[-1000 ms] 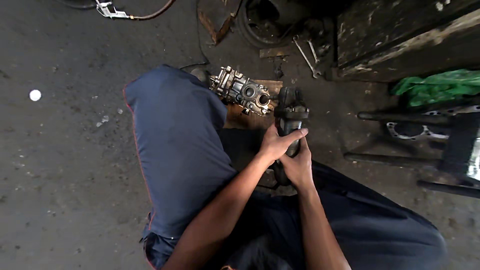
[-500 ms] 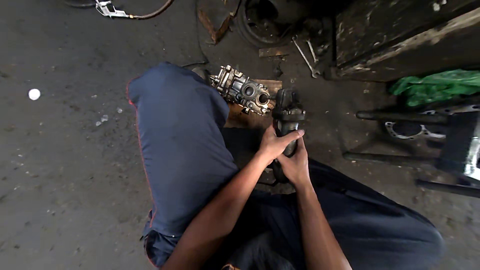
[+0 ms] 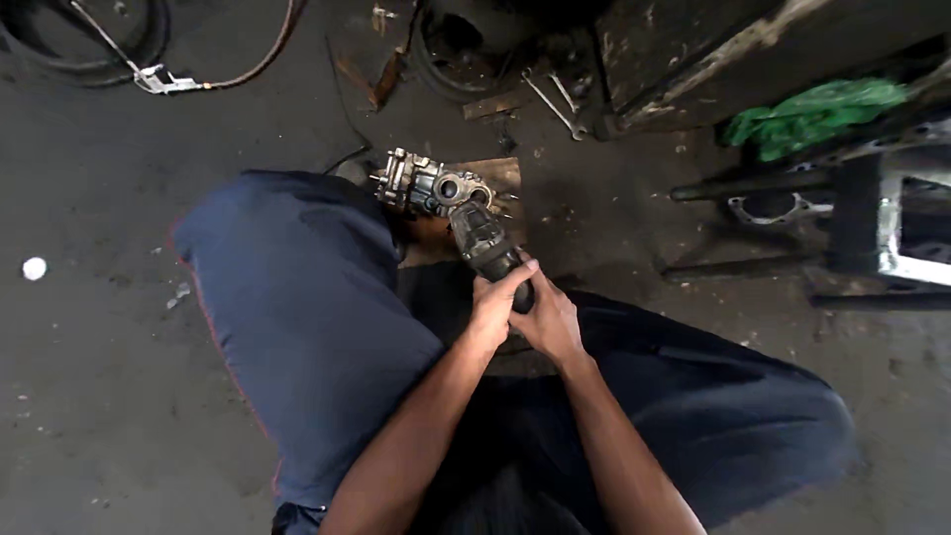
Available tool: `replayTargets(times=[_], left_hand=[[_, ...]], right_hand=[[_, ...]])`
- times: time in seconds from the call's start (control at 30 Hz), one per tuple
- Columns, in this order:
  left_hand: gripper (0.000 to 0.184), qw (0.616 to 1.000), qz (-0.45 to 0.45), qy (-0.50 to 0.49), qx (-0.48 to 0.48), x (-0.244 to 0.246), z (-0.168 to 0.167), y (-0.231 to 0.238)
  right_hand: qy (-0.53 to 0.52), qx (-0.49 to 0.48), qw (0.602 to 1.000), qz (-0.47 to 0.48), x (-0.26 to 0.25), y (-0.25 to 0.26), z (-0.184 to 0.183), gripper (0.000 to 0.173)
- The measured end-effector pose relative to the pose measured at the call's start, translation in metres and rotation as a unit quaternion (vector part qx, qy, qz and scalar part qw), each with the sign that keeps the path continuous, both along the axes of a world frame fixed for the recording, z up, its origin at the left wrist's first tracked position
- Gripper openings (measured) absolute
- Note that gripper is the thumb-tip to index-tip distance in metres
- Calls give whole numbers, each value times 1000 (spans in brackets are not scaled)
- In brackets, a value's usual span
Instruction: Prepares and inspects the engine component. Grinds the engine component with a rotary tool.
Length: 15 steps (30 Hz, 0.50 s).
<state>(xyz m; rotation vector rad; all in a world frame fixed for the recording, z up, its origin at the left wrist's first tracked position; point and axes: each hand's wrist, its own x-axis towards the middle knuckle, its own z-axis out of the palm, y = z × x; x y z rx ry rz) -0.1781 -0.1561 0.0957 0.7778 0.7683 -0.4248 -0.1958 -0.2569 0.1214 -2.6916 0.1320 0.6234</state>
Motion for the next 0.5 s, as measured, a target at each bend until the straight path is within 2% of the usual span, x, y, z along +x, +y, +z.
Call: replayTargets(times=[0.27, 0.5], left_hand=[[52, 1000, 4, 3, -25, -4, -7, -6], [44, 999, 11, -20, -23, -2, -7, -5]], right_hand=[[0, -23, 1000, 13, -1, -4, 2, 82], [1, -20, 1000, 12, 4, -2, 5, 86]])
